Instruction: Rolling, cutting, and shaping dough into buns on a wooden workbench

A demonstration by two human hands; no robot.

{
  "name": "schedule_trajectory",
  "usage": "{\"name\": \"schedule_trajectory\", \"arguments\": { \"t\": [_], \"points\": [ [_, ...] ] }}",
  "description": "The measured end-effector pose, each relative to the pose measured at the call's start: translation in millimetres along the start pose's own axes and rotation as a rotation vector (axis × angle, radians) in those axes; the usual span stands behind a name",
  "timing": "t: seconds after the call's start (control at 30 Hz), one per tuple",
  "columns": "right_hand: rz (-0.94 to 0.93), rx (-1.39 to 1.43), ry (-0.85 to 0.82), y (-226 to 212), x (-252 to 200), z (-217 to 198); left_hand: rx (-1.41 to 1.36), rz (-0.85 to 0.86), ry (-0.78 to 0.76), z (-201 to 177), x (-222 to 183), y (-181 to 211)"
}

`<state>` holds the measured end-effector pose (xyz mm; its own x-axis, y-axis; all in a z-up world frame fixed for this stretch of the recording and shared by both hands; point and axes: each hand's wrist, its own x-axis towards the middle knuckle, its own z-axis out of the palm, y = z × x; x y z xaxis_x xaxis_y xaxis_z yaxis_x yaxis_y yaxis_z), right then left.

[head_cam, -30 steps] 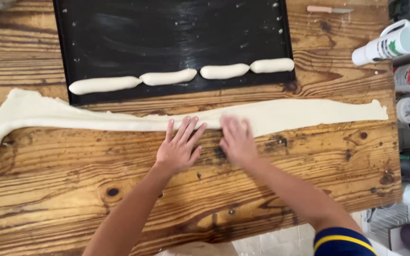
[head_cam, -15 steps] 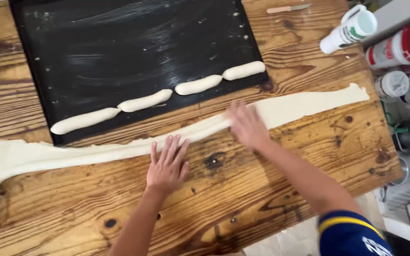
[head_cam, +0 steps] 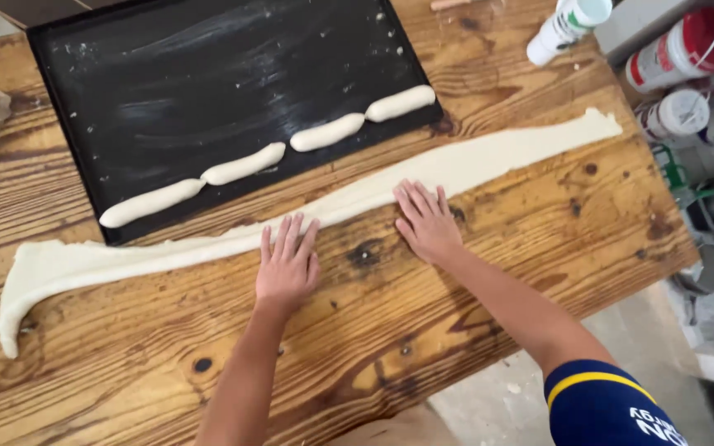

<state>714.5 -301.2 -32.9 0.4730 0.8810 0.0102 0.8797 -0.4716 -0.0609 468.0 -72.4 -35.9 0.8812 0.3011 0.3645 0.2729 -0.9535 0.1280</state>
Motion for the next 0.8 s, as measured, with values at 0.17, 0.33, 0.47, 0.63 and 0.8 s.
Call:
{"name": "schedule_trajectory", "arguments": {
  "t": [0.17,0.33,0.47,0.63,0.8],
  "points": [
    [0.027,-0.008,-0.037,-12.6,1.7,-11.2,-0.039,-0.054,-0.054,6.5,-8.1,-1.5],
    [0.045,0.031,-0.157,-10.0,4.3,-22.3,0.028,0.094,-0.086,7.5,0.8,27.7],
    [-0.094,0.011,-0.058,31.8,36.5,-11.5,0.073,-0.044,-0.213,14.8,23.8,80.5],
    [-0.027,0.127,0.180,86.5,100.4,-4.2,0.054,-0.327,-0.348,6.9,78.5,115.8],
    [-0.317,0.214,0.141,98.5,72.0,7.9,0.034,-0.228,-0.421,44.2,103.6,143.4]
  ]
}}
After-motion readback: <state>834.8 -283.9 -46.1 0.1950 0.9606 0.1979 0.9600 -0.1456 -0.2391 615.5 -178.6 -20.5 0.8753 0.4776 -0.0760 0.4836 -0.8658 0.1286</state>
